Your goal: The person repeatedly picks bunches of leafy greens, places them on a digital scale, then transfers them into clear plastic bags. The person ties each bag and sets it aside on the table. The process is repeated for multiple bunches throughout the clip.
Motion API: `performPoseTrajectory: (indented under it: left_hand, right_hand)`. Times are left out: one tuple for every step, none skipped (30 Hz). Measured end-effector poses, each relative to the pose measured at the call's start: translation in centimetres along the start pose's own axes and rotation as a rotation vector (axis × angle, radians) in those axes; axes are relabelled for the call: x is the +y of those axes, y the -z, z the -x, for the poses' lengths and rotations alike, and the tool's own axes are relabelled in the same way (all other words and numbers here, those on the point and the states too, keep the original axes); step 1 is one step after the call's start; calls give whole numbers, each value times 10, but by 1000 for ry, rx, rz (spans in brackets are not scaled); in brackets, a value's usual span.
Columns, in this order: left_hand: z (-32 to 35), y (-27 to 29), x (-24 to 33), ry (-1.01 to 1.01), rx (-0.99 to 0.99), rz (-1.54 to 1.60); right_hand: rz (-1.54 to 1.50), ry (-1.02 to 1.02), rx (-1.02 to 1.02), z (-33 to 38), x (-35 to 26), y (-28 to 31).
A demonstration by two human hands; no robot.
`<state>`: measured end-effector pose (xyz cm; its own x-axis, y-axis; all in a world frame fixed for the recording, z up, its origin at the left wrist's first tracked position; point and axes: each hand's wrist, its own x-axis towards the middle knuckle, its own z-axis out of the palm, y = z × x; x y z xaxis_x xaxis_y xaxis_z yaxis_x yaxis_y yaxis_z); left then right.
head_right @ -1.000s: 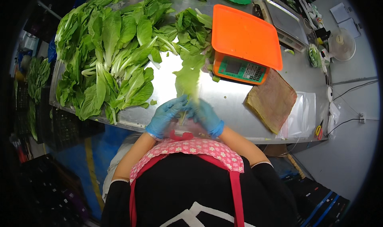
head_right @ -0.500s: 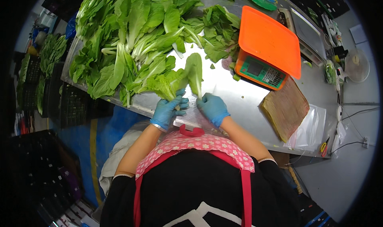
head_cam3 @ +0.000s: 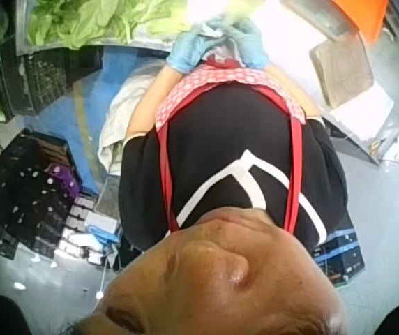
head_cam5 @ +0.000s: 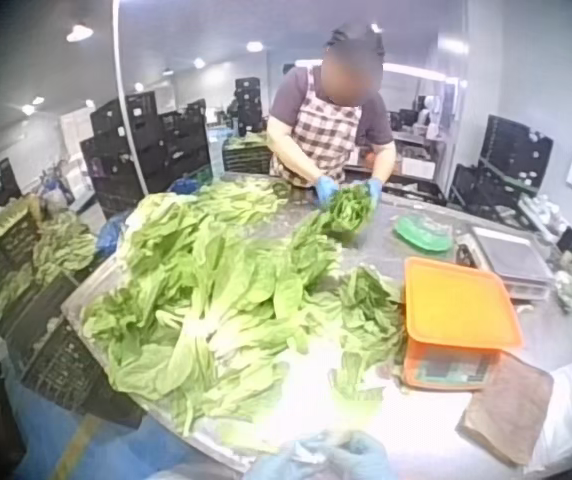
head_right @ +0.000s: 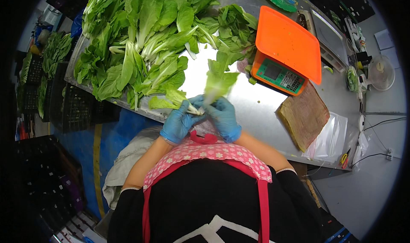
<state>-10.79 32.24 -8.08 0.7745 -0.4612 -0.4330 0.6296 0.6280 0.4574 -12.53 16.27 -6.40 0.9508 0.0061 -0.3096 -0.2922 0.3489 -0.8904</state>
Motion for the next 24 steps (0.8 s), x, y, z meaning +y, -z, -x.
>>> performPoseTrajectory:
  left_hand:
    - [-2,-3,0,-10,-12,110]
    - [-6,1,1,-22,45,37]
    - [-11,8,3,-36,104,-34]
    - [-17,15,4,-49,163,-105]
    - [-26,18,5,5,218,-430]
    - [-34,7,3,100,283,-628]
    - [-37,-8,-4,-148,285,-983]
    - [-42,-30,-10,-412,260,-1329]
    - [-54,-37,-15,-439,197,-1462]
    - [-63,-46,-19,-229,311,-1711]
    - [-74,-39,-25,-225,291,-1738]
    - [-86,-31,-29,-220,267,-1766]
    - [-92,-23,-32,-227,269,-1757]
    - [-91,-16,-33,-221,270,-1760]
    - [-90,-9,-32,-216,275,-1761]
    - [-89,0,-30,-189,265,-1530]
    - [-85,10,-26,-157,245,-1309]
    - [-80,20,-21,-131,225,-1087]
    - [-72,31,-15,-148,187,-913]
    - [-61,33,-8,-129,195,-752]
    - [-46,29,2,-99,187,-586]
    - [-33,27,10,-71,177,-423]
    - [-24,31,18,-106,159,-368]
    - [-15,37,26,-135,137,-307]
  right_hand:
    - [-72,90,69,5,-4,-1]
    - [-42,218,105,9,-12,5]
    - [28,280,162,16,-25,11]
    - [98,343,221,23,-38,19]
    - [142,418,226,30,-47,29]
    - [191,494,229,35,-55,37]
    - [207,500,265,39,-63,40]
    - [231,509,300,43,-65,47]
    - [257,518,314,44,-66,51]
    - [283,526,328,44,-67,54]
    - [316,564,357,41,-64,54]
    - [344,607,350,41,-66,53]
    - [372,651,338,41,-68,51]
    - [389,686,333,42,-67,48]
    - [343,718,328,44,-71,44]
    - [298,792,301,40,-74,44]
    - [309,797,256,37,-75,45]
    - [320,802,208,33,-75,46]
    - [402,760,185,27,-71,44]
    - [490,583,183,20,-65,47]
    - [743,578,81,3,-50,58]
    - [995,568,-24,-16,-32,71]
    - [1305,390,-157,-27,-24,76]
    - [1602,177,-292,-32,-22,76]
